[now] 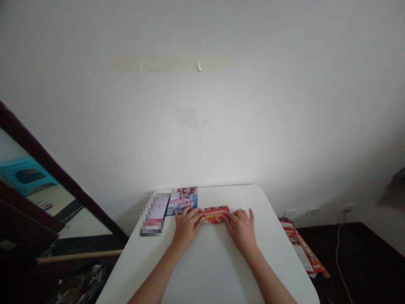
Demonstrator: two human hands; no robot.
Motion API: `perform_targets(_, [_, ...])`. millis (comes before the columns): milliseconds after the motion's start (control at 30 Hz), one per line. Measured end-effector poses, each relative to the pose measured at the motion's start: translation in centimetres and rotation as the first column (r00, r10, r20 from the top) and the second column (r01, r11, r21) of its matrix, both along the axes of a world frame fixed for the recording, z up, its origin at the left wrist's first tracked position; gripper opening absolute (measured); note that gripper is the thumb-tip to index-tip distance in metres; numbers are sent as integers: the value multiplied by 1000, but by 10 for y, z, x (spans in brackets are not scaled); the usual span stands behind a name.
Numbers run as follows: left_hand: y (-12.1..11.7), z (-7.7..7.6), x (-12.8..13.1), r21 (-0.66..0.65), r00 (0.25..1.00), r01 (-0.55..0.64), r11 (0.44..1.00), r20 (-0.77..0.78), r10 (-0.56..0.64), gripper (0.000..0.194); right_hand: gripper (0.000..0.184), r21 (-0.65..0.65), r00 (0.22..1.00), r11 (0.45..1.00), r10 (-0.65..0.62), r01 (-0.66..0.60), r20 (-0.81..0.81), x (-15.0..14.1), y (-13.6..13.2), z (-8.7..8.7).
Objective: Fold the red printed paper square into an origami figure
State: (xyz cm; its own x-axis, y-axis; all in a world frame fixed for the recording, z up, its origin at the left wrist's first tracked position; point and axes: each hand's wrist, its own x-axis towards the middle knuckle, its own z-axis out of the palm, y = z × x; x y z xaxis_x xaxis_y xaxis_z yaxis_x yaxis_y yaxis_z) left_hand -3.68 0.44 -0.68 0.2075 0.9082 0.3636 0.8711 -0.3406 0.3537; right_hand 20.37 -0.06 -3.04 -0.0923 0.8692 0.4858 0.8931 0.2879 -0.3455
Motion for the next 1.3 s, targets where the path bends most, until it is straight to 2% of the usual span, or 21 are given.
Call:
perform_targets(267, [1, 1, 2, 12, 1000, -3, 1000, -3, 4, 27, 27, -21, 999, 1000, -12, 13, 30, -2, 1, -1])
perform_targets(633, [3, -4, 1, 74, 998, -36, 997, -45, 40, 25, 29, -27, 985, 996, -82, 87, 155, -10, -8, 12])
perform_targets(1300, [4, -4, 2, 79, 997, -52, 995, -46, 56, 25, 32, -61, 971, 992, -94, 110, 222, -14, -5, 10])
